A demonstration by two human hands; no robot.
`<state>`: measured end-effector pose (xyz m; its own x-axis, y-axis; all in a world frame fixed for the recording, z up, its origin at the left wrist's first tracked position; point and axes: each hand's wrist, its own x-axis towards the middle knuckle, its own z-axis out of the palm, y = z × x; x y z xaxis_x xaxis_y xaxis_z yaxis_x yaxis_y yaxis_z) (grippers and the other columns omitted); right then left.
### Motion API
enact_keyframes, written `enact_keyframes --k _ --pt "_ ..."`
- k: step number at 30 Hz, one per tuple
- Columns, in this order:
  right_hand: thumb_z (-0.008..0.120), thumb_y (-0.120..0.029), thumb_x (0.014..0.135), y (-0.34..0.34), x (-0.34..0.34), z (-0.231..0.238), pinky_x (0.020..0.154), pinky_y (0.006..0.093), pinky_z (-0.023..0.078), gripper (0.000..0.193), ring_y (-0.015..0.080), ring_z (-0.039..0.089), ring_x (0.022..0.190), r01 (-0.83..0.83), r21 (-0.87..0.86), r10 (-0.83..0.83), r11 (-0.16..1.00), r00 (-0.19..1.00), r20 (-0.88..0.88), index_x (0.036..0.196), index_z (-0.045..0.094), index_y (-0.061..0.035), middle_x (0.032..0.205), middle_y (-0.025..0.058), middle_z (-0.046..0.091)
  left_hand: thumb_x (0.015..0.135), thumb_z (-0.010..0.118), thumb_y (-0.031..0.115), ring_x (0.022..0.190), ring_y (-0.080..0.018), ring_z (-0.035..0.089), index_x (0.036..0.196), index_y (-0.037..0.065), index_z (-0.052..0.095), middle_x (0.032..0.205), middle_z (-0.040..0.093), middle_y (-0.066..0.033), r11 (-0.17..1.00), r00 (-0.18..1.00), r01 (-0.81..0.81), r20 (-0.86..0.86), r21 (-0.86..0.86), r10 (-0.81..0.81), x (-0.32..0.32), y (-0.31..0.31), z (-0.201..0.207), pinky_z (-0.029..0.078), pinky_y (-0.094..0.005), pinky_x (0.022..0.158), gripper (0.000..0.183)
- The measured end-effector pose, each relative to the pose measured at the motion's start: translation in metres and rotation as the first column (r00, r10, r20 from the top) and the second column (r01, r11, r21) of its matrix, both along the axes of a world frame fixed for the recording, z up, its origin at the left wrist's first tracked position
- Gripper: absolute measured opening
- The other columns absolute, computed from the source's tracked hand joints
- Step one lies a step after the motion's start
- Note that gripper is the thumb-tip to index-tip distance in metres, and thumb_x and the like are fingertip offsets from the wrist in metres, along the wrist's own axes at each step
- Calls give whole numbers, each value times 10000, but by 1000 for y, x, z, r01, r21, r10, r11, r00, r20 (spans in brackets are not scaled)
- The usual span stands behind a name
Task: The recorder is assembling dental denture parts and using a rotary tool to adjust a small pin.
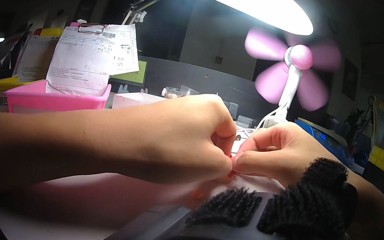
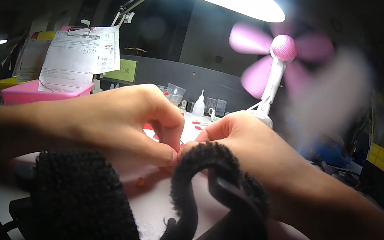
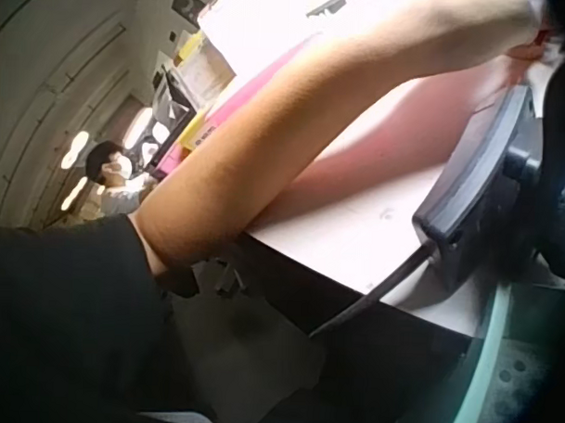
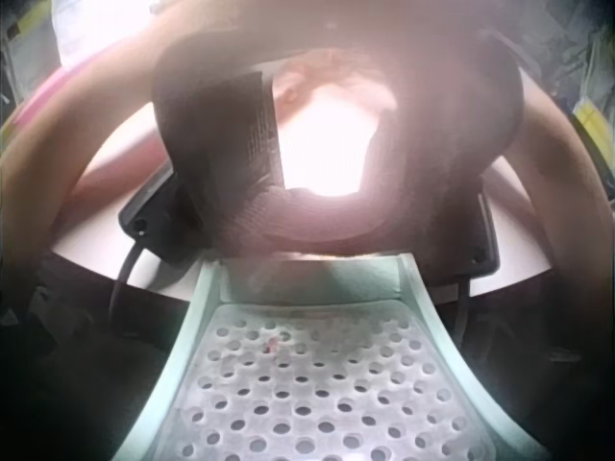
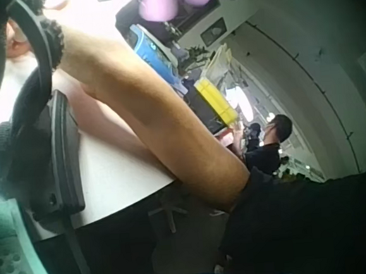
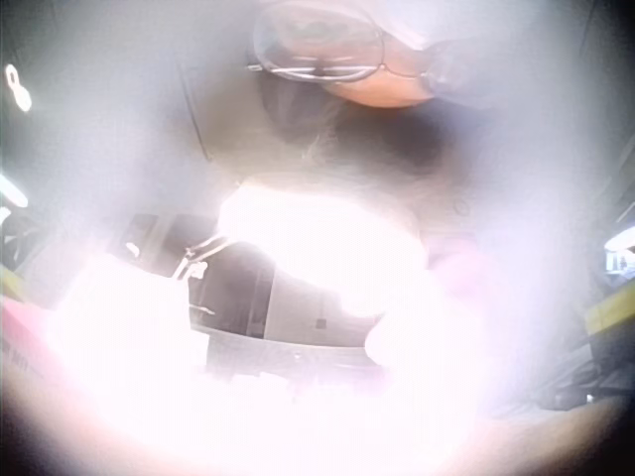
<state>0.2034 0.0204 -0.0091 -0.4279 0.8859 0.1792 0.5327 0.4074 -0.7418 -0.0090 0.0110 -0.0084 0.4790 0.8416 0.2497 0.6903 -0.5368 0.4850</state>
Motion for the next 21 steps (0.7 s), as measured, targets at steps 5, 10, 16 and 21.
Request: enact_keyframes --k 5,10,16,21 --pt "769 -160 841 3 3 1 834 245 492 173 86 655 856 -25 -8 25 1000 1000 -18 900 776 2 877 43 734 900 754 167 998 -232 722 895 -60 691 956 742 -157 984 990 144 -27 102 -142 -1 8 -3 585 -361 953 236" --pt "775 -159 866 2 3 1 845 244 494 172 87 660 868 -4 -12 4 1000 1000 9 916 778 6 893 49 741 909 756 164 972 -213 720 897 -63 688 945 745 -158 994 994 109 -12 21 -109 -2 6 1 589 -363 939 237" --pt "769 -152 884 3 5 1 843 241 494 176 86 662 874 -25 -19 25 1000 1000 2 945 778 13 904 54 743 910 766 165 945 -206 719 907 -60 689 937 743 -168 973 982 172 -105 153 -157 -3 9 -2 587 -365 940 238" --pt "769 -156 888 3 6 2 843 241 495 183 86 663 875 -36 -21 37 999 999 25 955 777 15 912 59 743 932 756 174 971 -234 719 927 -58 683 976 739 -170 981 985 151 -101 124 -139 -3 4 1 579 -370 970 244"
